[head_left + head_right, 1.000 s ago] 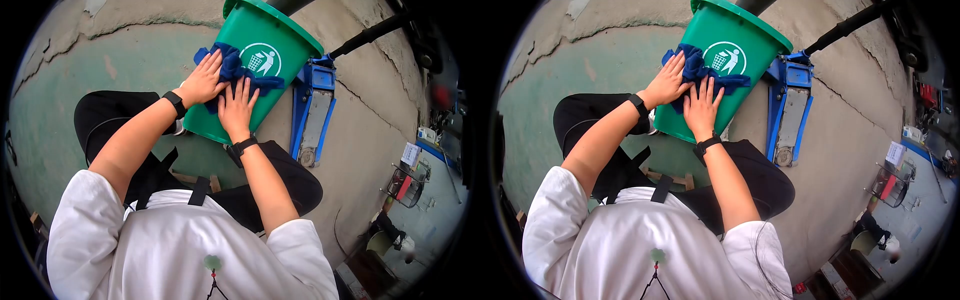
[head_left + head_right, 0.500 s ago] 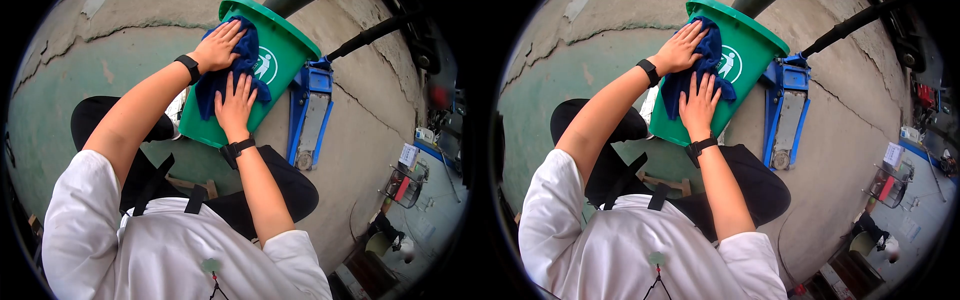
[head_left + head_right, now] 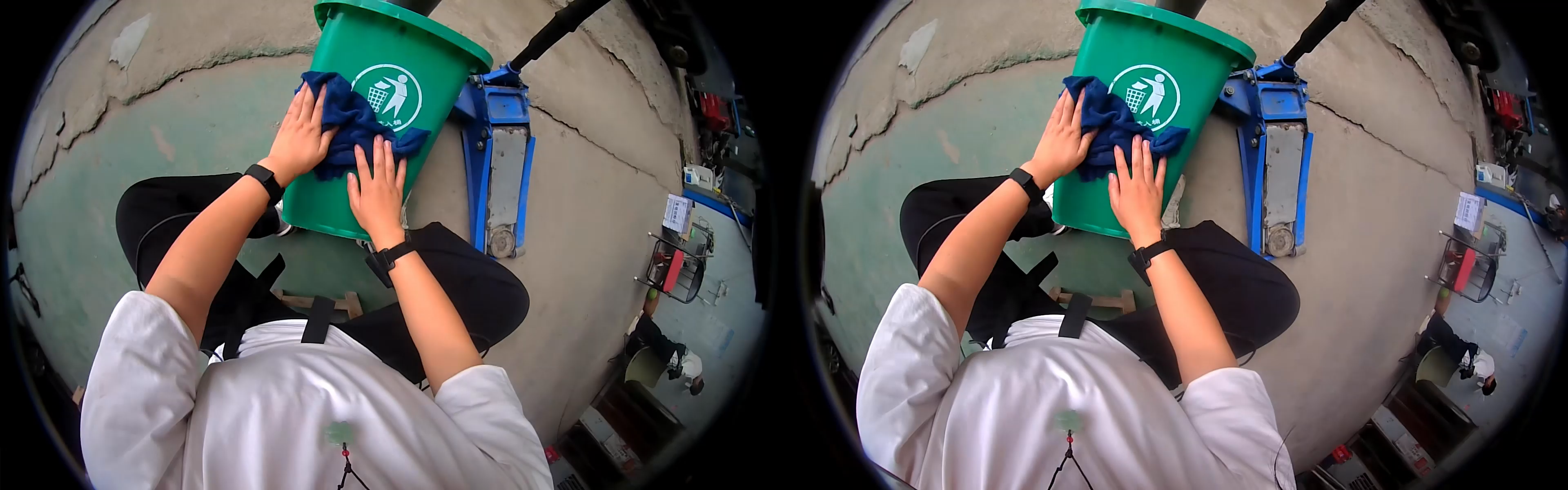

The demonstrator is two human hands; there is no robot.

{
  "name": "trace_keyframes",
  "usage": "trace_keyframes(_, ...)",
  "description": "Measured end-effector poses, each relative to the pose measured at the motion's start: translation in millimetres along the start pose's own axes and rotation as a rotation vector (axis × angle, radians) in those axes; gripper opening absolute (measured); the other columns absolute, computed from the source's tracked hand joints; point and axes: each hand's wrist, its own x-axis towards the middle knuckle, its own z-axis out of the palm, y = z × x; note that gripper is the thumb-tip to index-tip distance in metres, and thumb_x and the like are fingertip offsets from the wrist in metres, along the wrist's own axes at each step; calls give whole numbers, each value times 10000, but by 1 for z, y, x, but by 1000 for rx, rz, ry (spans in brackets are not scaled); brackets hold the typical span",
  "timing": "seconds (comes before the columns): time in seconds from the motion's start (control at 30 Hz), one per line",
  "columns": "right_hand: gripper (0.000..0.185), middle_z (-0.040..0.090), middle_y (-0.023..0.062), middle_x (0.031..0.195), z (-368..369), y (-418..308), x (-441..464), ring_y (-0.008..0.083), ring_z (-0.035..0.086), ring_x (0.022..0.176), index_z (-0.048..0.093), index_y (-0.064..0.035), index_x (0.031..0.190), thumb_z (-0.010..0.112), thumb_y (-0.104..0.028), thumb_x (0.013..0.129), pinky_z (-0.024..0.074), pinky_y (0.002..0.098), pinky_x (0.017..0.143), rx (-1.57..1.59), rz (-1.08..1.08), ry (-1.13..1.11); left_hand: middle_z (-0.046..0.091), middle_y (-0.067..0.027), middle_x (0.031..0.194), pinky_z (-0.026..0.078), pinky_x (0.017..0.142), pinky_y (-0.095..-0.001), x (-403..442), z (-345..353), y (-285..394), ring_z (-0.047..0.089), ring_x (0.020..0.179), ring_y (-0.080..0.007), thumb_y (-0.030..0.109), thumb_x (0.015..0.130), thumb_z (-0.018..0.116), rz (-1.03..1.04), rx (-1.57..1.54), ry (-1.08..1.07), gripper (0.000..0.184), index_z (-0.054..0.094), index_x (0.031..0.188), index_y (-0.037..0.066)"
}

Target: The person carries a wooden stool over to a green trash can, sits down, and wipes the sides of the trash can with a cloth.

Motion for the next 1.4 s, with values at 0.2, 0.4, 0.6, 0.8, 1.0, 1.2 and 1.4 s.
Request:
trace_keyframes(0.2,558,243,212,1591,16,-7,-22,363,221,1479,517,-138,1410,608,-352,903,234,565,1148,28,30,-47,232,-341,1518,219,1182,-495,-73,11,17,225,1434,-477,292,924,597,-162,-138,-57,827,154,1513,-83)
trace_keyframes(0.4,569,264,122,1604,-16,46,79,304,235,1479,578,-221,1368,638,-480,865,234,548,1152,-78,-155,38,308,-403,1444,322,1131,-476,7,9,5,354,1353,-504,424,951,571,-340,-217,26,878,149,1487,-128)
trace_keyframes(0.6,516,305,173,1569,-12,49,95,356,241,1464,610,-164,1322,617,-448,891,188,581,1165,-41,-64,163,499,-332,1255,452,983,-460,34,9,15,524,1141,-455,480,946,565,-416,-78,115,825,292,1414,-143)
trace_keyframes(0.8,396,489,205,1405,7,-7,-6,382,393,1368,659,-52,1182,646,-304,876,278,575,1112,158,-9,170,514,-315,1179,462,940,-453,-65,19,-2,539,1078,-446,389,949,584,-284,-123,-35,786,274,1412,-166)
trace_keyframes(1.0,411,303,234,1557,21,-21,-54,398,264,1455,592,-70,1297,562,-271,940,241,570,1144,122,207,40,350,-372,1404,298,1137,-475,-111,12,24,372,1328,-477,419,931,609,-258,49,-159,922,139,1477,-156)
trace_keyframes(1.2,362,275,209,1579,0,26,38,393,222,1470,614,-78,1267,561,-223,940,213,564,1157,235,116,116,239,-407,1475,196,1189,-503,-14,13,30,230,1413,-512,445,947,574,-222,43,40,909,125,1500,-119)
trace_keyframes(1.4,354,395,266,1400,-19,48,68,454,350,1346,519,34,1178,618,-22,843,291,518,1126,388,323,591,306,-249,1536,144,1223,-461,20,-3,43,208,1481,-347,238,869,595,137,77,-57,726,318,1483,-32)
